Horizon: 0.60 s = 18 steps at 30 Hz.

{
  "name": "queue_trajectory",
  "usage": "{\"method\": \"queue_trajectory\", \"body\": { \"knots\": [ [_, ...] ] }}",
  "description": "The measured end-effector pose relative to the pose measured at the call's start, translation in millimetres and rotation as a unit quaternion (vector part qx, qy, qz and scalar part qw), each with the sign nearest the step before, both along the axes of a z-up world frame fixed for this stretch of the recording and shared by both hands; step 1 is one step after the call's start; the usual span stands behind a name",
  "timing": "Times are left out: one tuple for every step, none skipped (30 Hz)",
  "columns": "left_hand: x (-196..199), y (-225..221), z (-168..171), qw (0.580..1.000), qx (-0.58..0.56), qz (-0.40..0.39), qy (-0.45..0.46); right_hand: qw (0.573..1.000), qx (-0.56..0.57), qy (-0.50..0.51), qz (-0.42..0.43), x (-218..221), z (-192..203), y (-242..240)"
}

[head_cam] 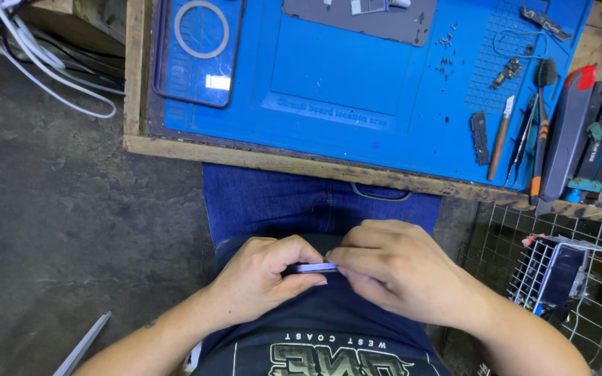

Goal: The person works on a disassembled smartphone placed on a blue mat, using a screwdriver to manipulate internal components. They then attach the screen to the phone body, press the edges to secure it, and use a prying tool to adjust the device's frame.

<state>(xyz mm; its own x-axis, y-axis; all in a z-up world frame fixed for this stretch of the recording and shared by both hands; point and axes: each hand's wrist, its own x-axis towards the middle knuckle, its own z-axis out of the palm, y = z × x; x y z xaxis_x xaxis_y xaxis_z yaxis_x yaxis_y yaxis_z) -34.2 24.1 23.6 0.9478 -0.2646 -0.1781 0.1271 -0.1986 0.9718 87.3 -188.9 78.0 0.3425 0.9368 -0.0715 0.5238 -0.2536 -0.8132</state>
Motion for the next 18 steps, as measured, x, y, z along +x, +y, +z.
{"method": "queue_trajectory", "body": {
  "knots": [
    [1, 0, 0, 1.000, 0.004, -0.005, 0.006, 1.000, -0.005, -0.002, 0.011, 1, 0, 3],
    [1, -1, 1, 1.000, -0.001, -0.001, 0.002, 1.000, -0.018, 0.001, 0.012, 1, 0, 6],
    [1, -1, 1, 1.000, -0.006, 0.003, -0.001, 0.999, -0.032, 0.003, 0.014, 1, 0, 8],
    [0, -1, 1, 1.000, -0.012, 0.006, -0.003, 0.999, -0.046, 0.007, 0.015, 1, 0, 9],
    [0, 0, 1, 1.000, -0.013, 0.008, -0.004, 0.999, -0.047, 0.000, 0.015, 1, 0, 11],
    [1, 0, 0, 1.000, -0.013, 0.008, -0.006, 0.999, -0.048, -0.006, 0.014, 0, -1, 12],
    [1, 0, -1, 1.000, -0.014, 0.009, -0.008, 0.999, -0.049, -0.013, 0.013, 0, -2, 12],
    [2, 0, -1, 1.000, -0.011, 0.007, 0.004, 0.998, -0.060, -0.013, 0.004, -1, -3, 13],
    [3, 0, -1, 1.000, -0.009, 0.006, 0.016, 0.997, -0.070, -0.013, -0.006, -3, -3, 13],
    [4, 1, -1, 1.000, -0.005, 0.006, 0.027, 0.997, -0.079, -0.014, -0.013, -4, -4, 13],
    [5, 1, -1, 1.000, -0.005, 0.009, 0.019, 0.997, -0.076, -0.016, -0.024, -5, -6, 14],
    [4, 2, -2, 1.000, -0.005, 0.010, 0.012, 0.997, -0.074, -0.015, -0.036, -7, -7, 14],
    [4, 2, -2, 1.000, -0.006, 0.011, 0.005, 0.996, -0.072, -0.014, -0.048, -10, -9, 13],
    [2, 2, -2, 1.000, -0.008, 0.018, 0.008, 0.997, -0.066, -0.012, -0.047, -11, -10, 12],
    [1, 1, -1, 1.000, -0.010, 0.025, 0.012, 0.997, -0.061, -0.010, -0.045, -12, -11, 11],
    [1, 1, -1, 0.999, -0.011, 0.028, 0.013, 0.997, -0.055, -0.009, -0.047, -13, -12, 10],
    [1, 2, -1, 0.999, -0.013, 0.027, 0.012, 0.998, -0.035, -0.007, -0.049, -13, -12, 8],
    [0, 1, -1, 0.999, -0.014, 0.027, 0.011, 0.999, -0.014, -0.004, -0.048, -13, -11, 7]
  ]
}}
